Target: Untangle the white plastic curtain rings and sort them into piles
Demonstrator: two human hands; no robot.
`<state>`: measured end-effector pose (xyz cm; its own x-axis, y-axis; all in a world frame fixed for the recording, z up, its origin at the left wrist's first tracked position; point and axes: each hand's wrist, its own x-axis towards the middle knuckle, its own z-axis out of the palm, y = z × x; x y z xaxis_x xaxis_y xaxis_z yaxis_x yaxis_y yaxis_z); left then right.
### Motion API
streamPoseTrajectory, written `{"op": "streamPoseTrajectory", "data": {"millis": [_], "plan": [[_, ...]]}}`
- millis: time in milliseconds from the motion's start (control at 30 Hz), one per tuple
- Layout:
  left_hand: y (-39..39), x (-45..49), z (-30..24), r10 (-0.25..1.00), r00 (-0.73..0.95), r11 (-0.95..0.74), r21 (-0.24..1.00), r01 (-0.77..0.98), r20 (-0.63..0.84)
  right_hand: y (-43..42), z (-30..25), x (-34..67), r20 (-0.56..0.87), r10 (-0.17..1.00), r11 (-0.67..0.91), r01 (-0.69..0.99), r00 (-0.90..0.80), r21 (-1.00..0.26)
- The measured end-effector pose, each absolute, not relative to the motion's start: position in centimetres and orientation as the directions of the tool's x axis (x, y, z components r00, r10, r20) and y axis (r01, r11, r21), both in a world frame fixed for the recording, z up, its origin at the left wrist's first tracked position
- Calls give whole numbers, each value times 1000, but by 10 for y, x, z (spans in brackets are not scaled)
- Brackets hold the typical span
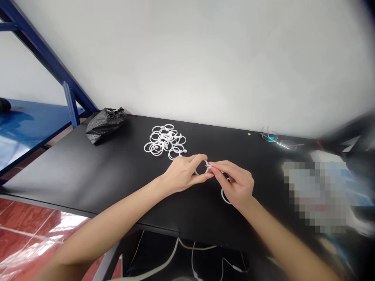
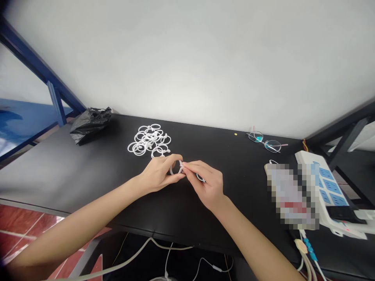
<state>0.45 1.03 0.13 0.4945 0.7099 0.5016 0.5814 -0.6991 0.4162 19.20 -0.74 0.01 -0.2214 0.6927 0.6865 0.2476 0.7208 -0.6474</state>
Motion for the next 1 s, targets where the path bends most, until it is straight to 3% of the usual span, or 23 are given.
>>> {"op": "streamPoseTrajectory", "data": {"millis": [200, 333, 467, 567, 733, 1000], "plan": [[9, 5, -2, 674, 531, -737, 409, 538, 514, -13, -3, 188, 660, 727, 687, 212, -189, -695], [10, 3, 0, 686, 556, -727, 403, 556, 470, -13, 0, 190, 558, 805, 592, 227, -199, -773], [22, -5, 2, 688, 527, -693, 238, 680, 499, -2, 7, 199, 409, 899, 438, 270, -159, -857], [36, -16, -1, 734, 480, -601, 130, 789, 480, 11, 9, 210, 330, 937, 342, 476, -111, -811], [45, -28, -7, 808, 366, -462, 111, 880, 462, 27, 6, 229, 238, 953, 300, 683, -186, -666], [30, -12, -3, 708, 506, -662, 212, 719, 493, 29, 6, 242, -4, 955, 224, 731, -296, -645]]}}
